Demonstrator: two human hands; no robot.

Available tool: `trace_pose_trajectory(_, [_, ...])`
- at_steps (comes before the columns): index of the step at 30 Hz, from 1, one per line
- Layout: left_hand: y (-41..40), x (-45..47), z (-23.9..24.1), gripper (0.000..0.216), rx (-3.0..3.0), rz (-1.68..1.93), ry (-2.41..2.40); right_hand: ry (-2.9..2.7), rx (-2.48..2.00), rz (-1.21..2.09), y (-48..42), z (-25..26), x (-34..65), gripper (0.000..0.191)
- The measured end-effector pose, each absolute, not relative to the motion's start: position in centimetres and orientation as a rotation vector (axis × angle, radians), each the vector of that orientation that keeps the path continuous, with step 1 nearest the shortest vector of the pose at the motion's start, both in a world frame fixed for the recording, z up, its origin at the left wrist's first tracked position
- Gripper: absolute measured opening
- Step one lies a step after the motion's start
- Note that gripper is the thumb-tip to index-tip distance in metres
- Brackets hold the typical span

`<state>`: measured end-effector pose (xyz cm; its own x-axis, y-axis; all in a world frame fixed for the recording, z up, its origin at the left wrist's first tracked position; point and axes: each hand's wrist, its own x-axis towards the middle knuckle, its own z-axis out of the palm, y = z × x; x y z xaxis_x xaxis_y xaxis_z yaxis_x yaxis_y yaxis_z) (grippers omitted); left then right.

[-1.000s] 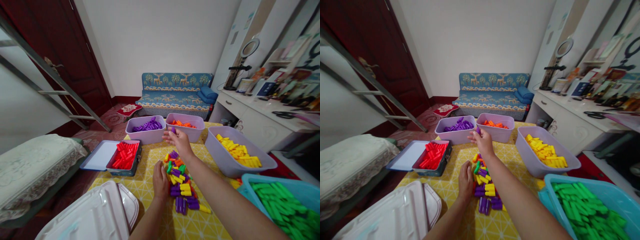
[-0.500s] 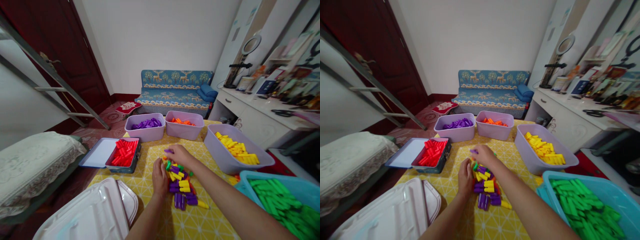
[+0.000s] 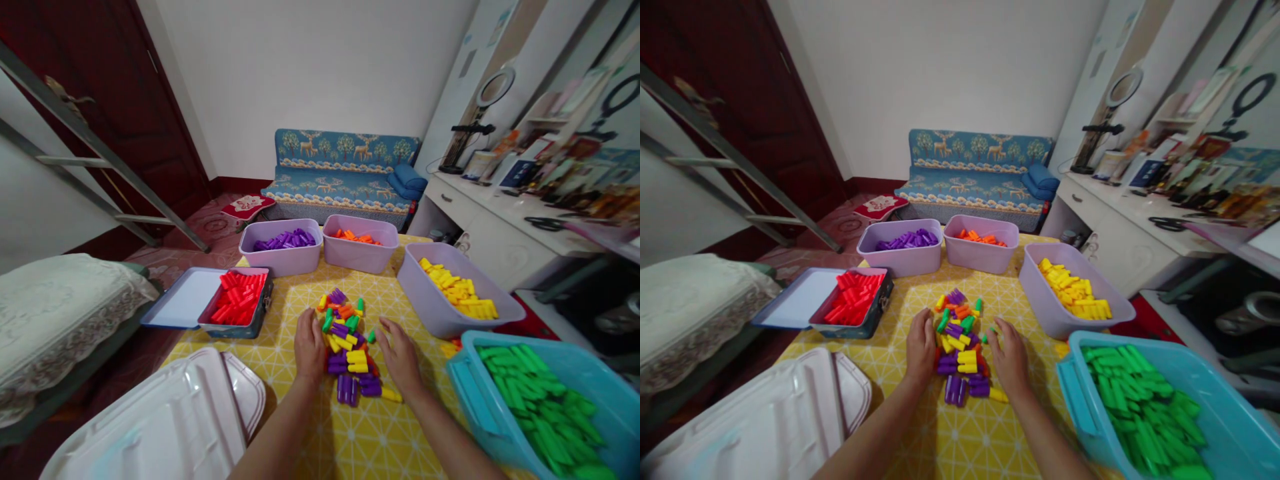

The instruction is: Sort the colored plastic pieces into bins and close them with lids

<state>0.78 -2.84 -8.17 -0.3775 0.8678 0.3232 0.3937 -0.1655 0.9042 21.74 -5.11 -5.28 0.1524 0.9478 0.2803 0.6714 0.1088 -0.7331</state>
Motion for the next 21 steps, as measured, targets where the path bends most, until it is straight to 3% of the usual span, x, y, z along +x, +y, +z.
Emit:
trace_pose_trajectory(3, [-2.8,0.8,-8.2,0.034,1.442,1.562,1.698,-1.750,-1.642,0.345,-10.9,-7.1,23.0,0.054])
trace_pose_trajectory(7, [-3.0,0.8,-7.9,0.034,1.452,1.556,1.705,-2.033,-1.665,0.274,-15.3,-7.9,21.8,0.092])
trace_pose_trajectory(10, [-3.1,0.8,-7.7,0.035,1.441,1.563,1.696,-1.980,-1.675,0.252,-14.0,-8.1,19.5,0.099])
trace_pose_trajectory(13, [-3.2,0.6,-7.7,0.038,1.426,1.576,1.663,-1.896,-1.562,0.304,-10.4,-8.0,16.7,0.090])
trace_pose_trajectory(21, [-3.3,0.3,-7.3,0.035,1.570,1.487,1.560,-1.741,-1.217,0.504,-3.1,-5.4,13.6,0.042])
